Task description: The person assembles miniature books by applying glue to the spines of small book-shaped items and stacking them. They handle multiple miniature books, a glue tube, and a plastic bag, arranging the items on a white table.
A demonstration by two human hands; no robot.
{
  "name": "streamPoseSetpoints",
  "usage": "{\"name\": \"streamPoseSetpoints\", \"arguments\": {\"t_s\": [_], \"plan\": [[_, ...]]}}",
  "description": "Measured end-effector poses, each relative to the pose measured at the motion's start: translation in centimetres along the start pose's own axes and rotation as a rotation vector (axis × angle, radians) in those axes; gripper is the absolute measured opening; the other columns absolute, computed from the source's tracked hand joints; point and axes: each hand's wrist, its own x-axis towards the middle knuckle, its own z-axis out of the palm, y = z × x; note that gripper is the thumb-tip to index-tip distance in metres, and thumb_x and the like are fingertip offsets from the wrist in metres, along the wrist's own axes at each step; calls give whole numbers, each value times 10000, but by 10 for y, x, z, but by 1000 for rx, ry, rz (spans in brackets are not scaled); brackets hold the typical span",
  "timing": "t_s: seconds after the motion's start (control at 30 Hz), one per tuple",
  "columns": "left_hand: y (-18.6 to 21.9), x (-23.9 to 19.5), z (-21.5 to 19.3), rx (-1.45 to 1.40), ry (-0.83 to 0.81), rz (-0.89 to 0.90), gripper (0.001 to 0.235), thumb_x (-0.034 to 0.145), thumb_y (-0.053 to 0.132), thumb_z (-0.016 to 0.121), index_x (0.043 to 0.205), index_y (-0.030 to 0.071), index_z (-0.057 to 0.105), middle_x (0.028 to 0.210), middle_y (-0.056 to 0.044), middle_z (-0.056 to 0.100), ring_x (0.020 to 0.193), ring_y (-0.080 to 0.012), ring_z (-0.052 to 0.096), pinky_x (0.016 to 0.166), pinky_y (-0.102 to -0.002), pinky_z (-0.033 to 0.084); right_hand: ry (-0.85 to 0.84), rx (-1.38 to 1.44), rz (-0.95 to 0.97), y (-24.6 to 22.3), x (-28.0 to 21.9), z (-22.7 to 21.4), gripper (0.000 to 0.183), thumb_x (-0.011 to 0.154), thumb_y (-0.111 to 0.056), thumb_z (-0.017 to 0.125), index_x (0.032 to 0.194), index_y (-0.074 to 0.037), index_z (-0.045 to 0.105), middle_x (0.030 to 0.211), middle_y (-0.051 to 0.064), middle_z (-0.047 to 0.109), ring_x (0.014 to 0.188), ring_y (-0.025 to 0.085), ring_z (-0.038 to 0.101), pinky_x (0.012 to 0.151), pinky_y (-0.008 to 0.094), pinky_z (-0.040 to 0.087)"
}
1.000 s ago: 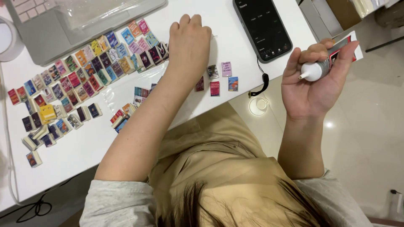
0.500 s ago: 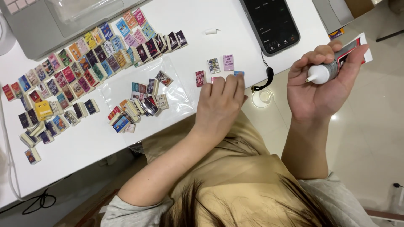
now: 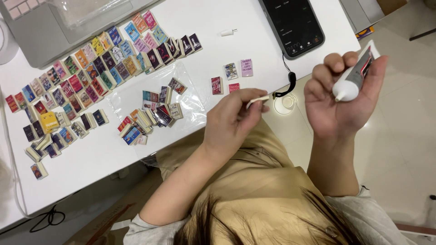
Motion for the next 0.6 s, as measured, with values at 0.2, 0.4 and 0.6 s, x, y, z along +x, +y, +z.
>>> {"name": "streamPoseSetpoints", "arguments": {"t_s": [0.2, 0.4, 0.6], "plan": [[13, -2, -4, -2, 122, -129, 117, 900, 102, 805, 975, 129, 719, 893, 22, 724, 751, -70, 601, 683, -203, 496, -192, 117, 178, 17, -9, 7, 497, 1029, -565, 467, 1055, -118, 682, 931, -21, 582, 547, 52, 331, 500, 190, 314], [1, -15, -6, -7, 71, 2, 237, 930, 31, 801, 1123, 161, 751, 1049, -33, 706, 966, -163, 705, 894, -253, 565, -224, 41, 187, 26, -15, 1, 562, 994, -623, 470, 1132, -129, 702, 935, 9, 622, 572, 74, 413, 535, 202, 368], [-18, -27, -3, 141, -30, 195, 287, 1073, -33, 617, 1327, 94, 655, 1099, -87, 549, 967, -223, 614, 863, -301, 522, -352, -392, -198, 33, -28, 11, 438, 1068, -552, 524, 1084, -117, 570, 911, 81, 601, 553, 153, 554, 508, 232, 516]]}}
